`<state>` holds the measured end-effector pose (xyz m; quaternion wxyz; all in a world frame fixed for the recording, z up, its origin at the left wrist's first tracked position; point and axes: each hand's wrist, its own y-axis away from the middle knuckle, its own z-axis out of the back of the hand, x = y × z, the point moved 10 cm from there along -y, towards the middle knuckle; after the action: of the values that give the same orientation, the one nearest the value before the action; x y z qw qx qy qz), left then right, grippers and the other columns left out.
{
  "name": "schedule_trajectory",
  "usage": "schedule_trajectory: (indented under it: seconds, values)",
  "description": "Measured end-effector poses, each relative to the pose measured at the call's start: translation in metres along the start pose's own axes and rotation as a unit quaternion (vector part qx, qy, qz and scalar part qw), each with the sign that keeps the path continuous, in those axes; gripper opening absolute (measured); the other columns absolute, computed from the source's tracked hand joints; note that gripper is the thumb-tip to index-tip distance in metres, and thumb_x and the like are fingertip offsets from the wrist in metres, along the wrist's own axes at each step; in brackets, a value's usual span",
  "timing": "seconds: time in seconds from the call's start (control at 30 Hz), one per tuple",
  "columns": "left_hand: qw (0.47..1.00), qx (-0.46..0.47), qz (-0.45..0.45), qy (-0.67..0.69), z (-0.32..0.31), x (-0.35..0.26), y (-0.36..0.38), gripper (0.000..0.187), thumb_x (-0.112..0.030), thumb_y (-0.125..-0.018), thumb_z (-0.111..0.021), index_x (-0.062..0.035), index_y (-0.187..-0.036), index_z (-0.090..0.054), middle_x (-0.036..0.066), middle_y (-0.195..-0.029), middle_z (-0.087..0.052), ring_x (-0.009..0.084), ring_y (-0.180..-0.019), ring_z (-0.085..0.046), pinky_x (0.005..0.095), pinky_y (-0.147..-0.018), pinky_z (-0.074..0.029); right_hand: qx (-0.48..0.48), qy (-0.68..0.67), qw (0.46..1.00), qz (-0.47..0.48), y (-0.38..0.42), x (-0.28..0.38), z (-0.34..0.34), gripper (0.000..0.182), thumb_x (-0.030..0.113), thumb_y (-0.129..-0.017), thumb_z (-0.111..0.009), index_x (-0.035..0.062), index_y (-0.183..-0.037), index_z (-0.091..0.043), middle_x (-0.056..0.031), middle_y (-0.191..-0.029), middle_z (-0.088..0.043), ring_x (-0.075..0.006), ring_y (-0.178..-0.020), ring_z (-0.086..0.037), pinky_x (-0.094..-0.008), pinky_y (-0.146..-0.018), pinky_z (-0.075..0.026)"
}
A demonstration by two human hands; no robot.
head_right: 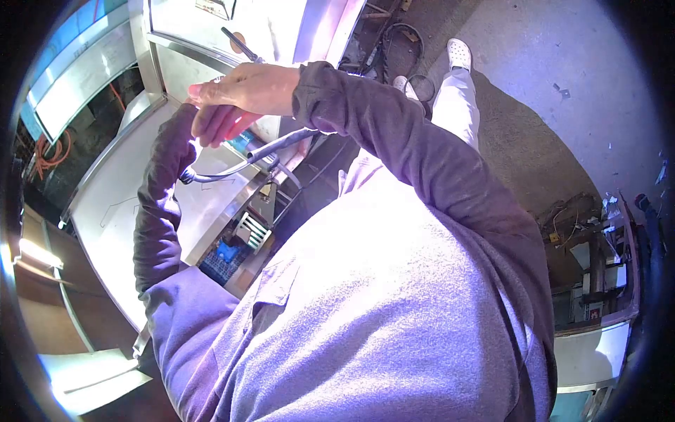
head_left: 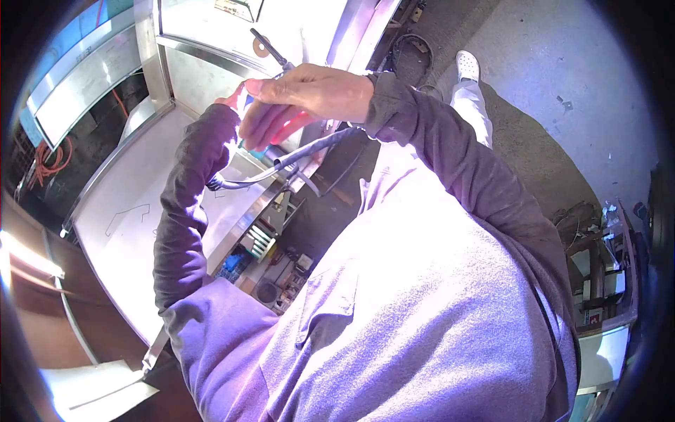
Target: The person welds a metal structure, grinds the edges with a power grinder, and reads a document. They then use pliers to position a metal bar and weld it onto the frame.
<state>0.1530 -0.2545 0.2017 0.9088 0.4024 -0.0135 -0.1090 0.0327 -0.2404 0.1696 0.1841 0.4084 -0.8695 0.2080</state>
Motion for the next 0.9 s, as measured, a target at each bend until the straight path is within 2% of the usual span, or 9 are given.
schedule_trajectory:
  seconds: [0.07, 0.23, 0.27, 0.33, 0.37, 0.43, 0.67, 0.87, 0.9]
  values:
    - [0.994, 0.023, 0.050, -0.091, 0.002, -0.030, -0.016, 0.049, -0.030, -0.090, -0.051, -0.0147, -0.133, -0.035, 0.027, -0.079, -0.062, 0.0430, -0.077, -0.062, 0.0478, -0.067, -0.050, -0.008, 0.019, 0.999, -0.039, 0.005, -0.006, 0.006, 0.058, 0.048, -0.096, -0.035, -0.0022, -0.107, -0.062, -0.0167, -0.103, -0.064, -0.0241, -0.096, -0.063, -0.0333, -0.089, -0.049]
    - [0.984, 0.021, 0.176, -0.025, -0.023, 0.062, -0.034, 0.055, -0.032, -0.089, -0.054, -0.0192, -0.137, -0.029, 0.028, -0.083, -0.062, 0.0441, -0.080, -0.062, 0.0491, -0.071, -0.049, -0.208, 0.035, 0.972, 0.099, 0.057, 0.016, 0.125, 0.056, 0.042, -0.098, -0.029, -0.0049, -0.125, -0.045, -0.0182, -0.113, -0.059, -0.0261, -0.107, -0.058, -0.0351, -0.097, -0.044]
    - [0.984, 0.021, 0.178, -0.023, -0.024, 0.066, -0.034, 0.055, -0.032, -0.089, -0.054, -0.0192, -0.137, -0.029, 0.028, -0.083, -0.062, 0.0441, -0.080, -0.062, 0.0491, -0.071, -0.049, -0.231, -0.054, 0.967, 0.094, 0.074, 0.022, 0.136, 0.059, 0.047, -0.097, -0.031, -0.0035, -0.119, -0.051, -0.0186, -0.112, -0.059, -0.0277, -0.107, -0.057, -0.0389, -0.094, -0.046]
    - [0.991, -0.011, 0.113, -0.065, -0.019, 0.058, -0.037, 0.051, -0.025, -0.091, -0.054, -0.0183, -0.137, -0.032, 0.017, -0.072, -0.063, 0.0281, -0.064, -0.064, 0.0389, -0.058, -0.049, -0.216, -0.091, 0.965, 0.116, 0.091, 0.028, 0.146, 0.052, 0.042, -0.098, -0.033, -0.0015, -0.121, -0.051, -0.0159, -0.115, -0.059, -0.0265, -0.108, -0.057, -0.0378, -0.094, -0.046]
    - [0.991, -0.011, 0.114, -0.064, -0.018, 0.056, -0.037, 0.051, -0.025, -0.091, -0.054, -0.0183, -0.137, -0.032, 0.017, -0.072, -0.063, 0.0281, -0.064, -0.064, 0.0389, -0.058, -0.049, -0.216, -0.091, 0.965, 0.115, 0.096, 0.028, 0.147, 0.052, 0.042, -0.098, -0.033, -0.0015, -0.121, -0.051, -0.0159, -0.115, -0.059, -0.0265, -0.108, -0.057, -0.0378, -0.094, -0.046]
    - [0.989, 0.042, 0.137, -0.030, -0.024, 0.045, -0.036, 0.054, -0.031, -0.089, -0.054, -0.0164, -0.135, -0.030, 0.027, -0.091, -0.062, 0.0439, -0.084, -0.061, 0.0483, -0.075, -0.049, -0.265, -0.090, 0.956, 0.087, 0.105, 0.020, 0.155, 0.052, 0.041, -0.098, -0.033, -0.0023, -0.121, -0.050, -0.0152, -0.114, -0.059, -0.0260, -0.109, -0.057, -0.0372, -0.094, -0.046]
    - [0.990, 0.065, 0.122, -0.033, -0.037, 0.046, -0.042, 0.052, -0.030, -0.089, -0.053, -0.0143, -0.134, -0.032, 0.027, -0.093, -0.062, 0.0434, -0.086, -0.061, 0.0480, -0.078, -0.048, -0.212, -0.082, 0.971, 0.068, 0.075, -0.004, 0.132, 0.053, 0.042, -0.098, -0.034, -0.0028, -0.122, -0.049, -0.0154, -0.115, -0.058, -0.0258, -0.109, -0.056, -0.0369, -0.095, -0.045]
    - [0.987, 0.076, 0.138, -0.044, -0.038, 0.044, -0.041, 0.053, -0.031, -0.089, -0.054, -0.0149, -0.134, -0.032, 0.027, -0.093, -0.063, 0.0432, -0.086, -0.061, 0.0473, -0.077, -0.049, -0.180, 0.024, 0.982, 0.058, 0.033, -0.006, 0.093, 0.055, 0.041, -0.099, -0.028, -0.0041, -0.123, -0.049, -0.0187, -0.114, -0.058, -0.0258, -0.110, -0.056, -0.0349, -0.098, -0.044]
    - [0.987, 0.071, 0.133, -0.050, -0.038, 0.045, -0.041, 0.051, -0.030, -0.090, -0.053, -0.0149, -0.134, -0.032, 0.023, -0.085, -0.063, 0.0372, -0.078, -0.063, 0.0439, -0.071, -0.050, -0.180, 0.022, 0.982, 0.058, 0.025, -0.008, 0.089, 0.055, 0.040, -0.099, -0.028, -0.0050, -0.122, -0.049, -0.0189, -0.113, -0.058, -0.0254, -0.107, -0.058, -0.0350, -0.097, -0.045]
